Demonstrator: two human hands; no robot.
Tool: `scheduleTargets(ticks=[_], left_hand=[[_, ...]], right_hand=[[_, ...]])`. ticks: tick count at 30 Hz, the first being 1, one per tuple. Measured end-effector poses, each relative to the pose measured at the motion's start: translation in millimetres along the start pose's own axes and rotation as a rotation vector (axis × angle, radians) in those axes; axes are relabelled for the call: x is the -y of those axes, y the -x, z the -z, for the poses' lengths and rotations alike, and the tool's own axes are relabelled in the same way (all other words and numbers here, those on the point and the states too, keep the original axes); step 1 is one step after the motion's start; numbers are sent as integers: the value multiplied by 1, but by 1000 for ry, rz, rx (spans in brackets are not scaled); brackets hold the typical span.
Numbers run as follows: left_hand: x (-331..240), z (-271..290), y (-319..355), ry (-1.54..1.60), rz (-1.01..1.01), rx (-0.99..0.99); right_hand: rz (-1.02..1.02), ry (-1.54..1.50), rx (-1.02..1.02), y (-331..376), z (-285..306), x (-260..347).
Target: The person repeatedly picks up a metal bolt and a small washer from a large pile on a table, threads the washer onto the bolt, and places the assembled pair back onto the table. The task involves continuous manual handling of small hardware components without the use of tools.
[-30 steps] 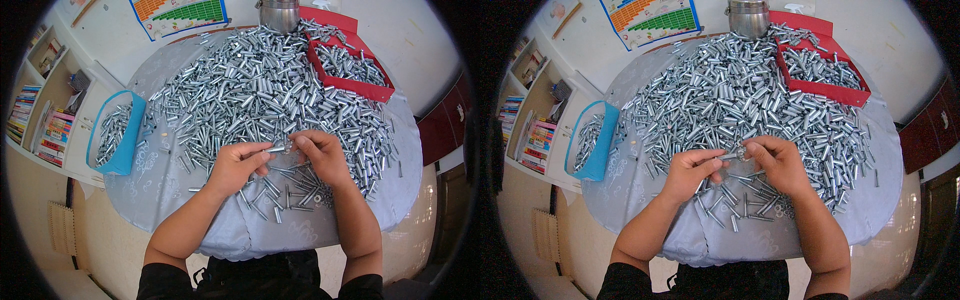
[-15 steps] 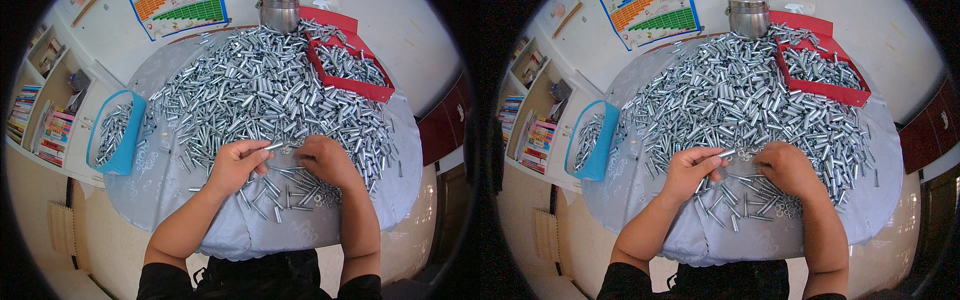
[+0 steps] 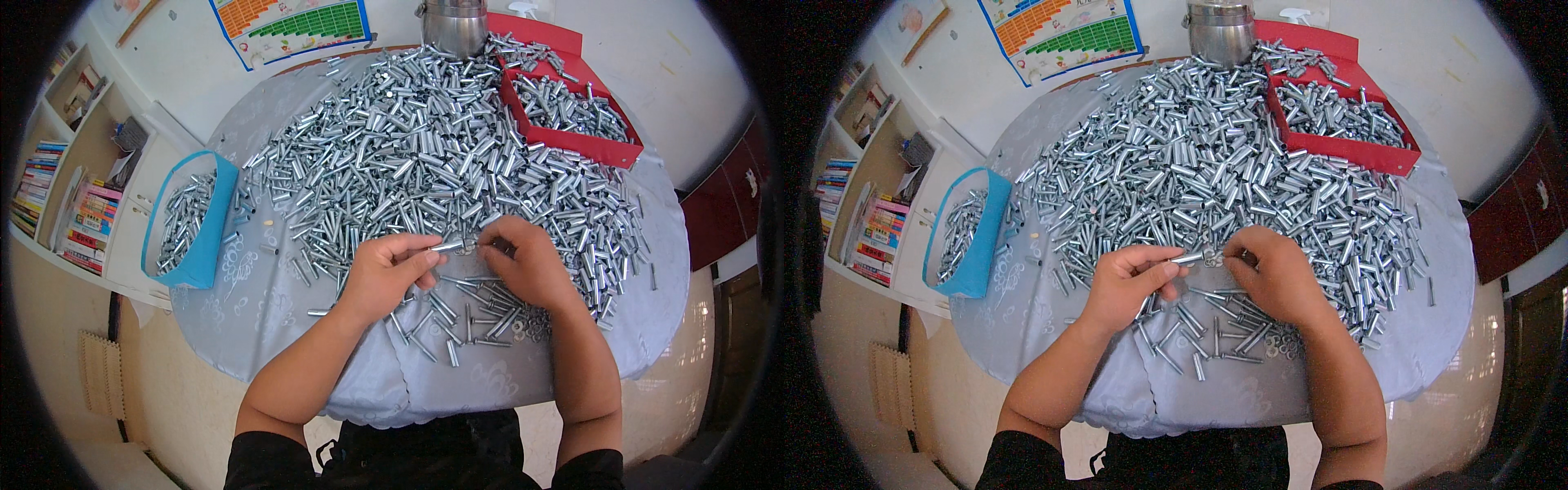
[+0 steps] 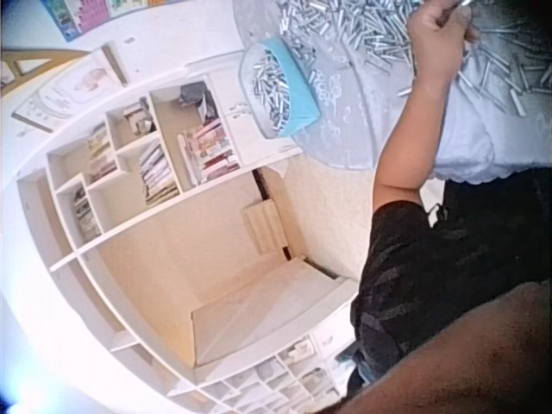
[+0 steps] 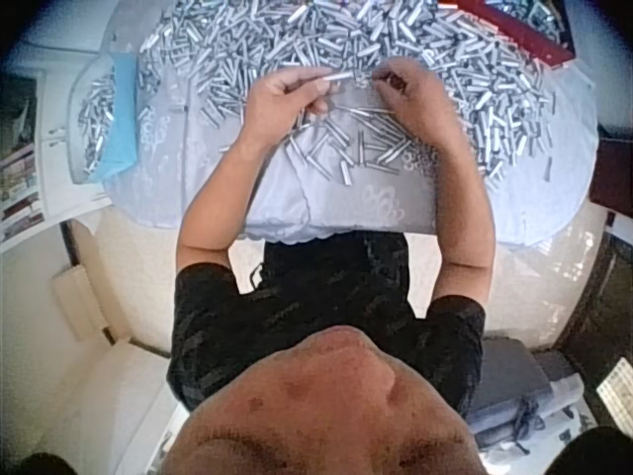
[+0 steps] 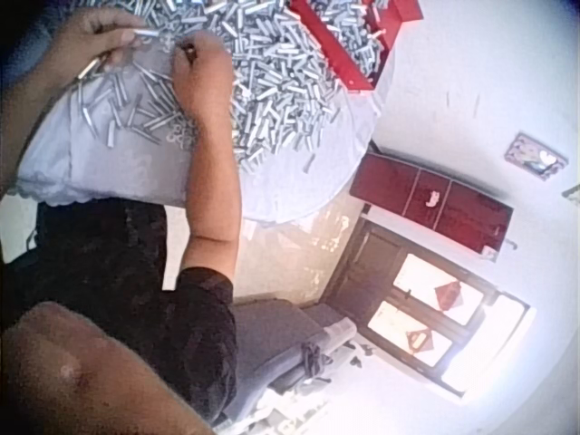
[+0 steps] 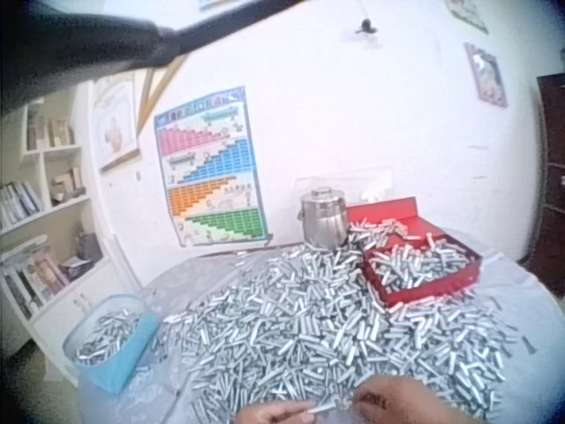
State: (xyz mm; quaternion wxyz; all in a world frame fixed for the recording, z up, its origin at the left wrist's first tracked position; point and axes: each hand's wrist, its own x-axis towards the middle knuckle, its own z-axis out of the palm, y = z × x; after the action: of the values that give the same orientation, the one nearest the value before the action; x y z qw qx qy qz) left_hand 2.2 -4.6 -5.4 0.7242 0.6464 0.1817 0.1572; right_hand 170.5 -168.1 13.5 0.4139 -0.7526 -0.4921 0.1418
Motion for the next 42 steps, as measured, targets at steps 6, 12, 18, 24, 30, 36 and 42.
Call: scheduleTargets(ticks=[6, 12, 18, 24, 30, 36, 42], left_hand=[[3, 1, 0, 5, -2, 22], [1, 0, 0, 25, 0, -2], [2, 0, 0, 30, 0, -4], [4, 0, 0, 26, -8, 11], [3, 0, 0, 12, -13, 14], [2, 0, 0, 11, -10, 38], [4, 1, 0, 19, -26, 62]], right_hand=[[-179, -432, -99, -1, -14, -3], [-219, -585, -49, -1, -12, 2], [-169, -618, -34, 0, -11, 1], [-179, -630, -18, 0, -12, 0], [-190, -608, 0, 0, -10, 1], [-205, -670, -4, -1, -8, 4], [-210, -600, 46, 0, -9, 3]])
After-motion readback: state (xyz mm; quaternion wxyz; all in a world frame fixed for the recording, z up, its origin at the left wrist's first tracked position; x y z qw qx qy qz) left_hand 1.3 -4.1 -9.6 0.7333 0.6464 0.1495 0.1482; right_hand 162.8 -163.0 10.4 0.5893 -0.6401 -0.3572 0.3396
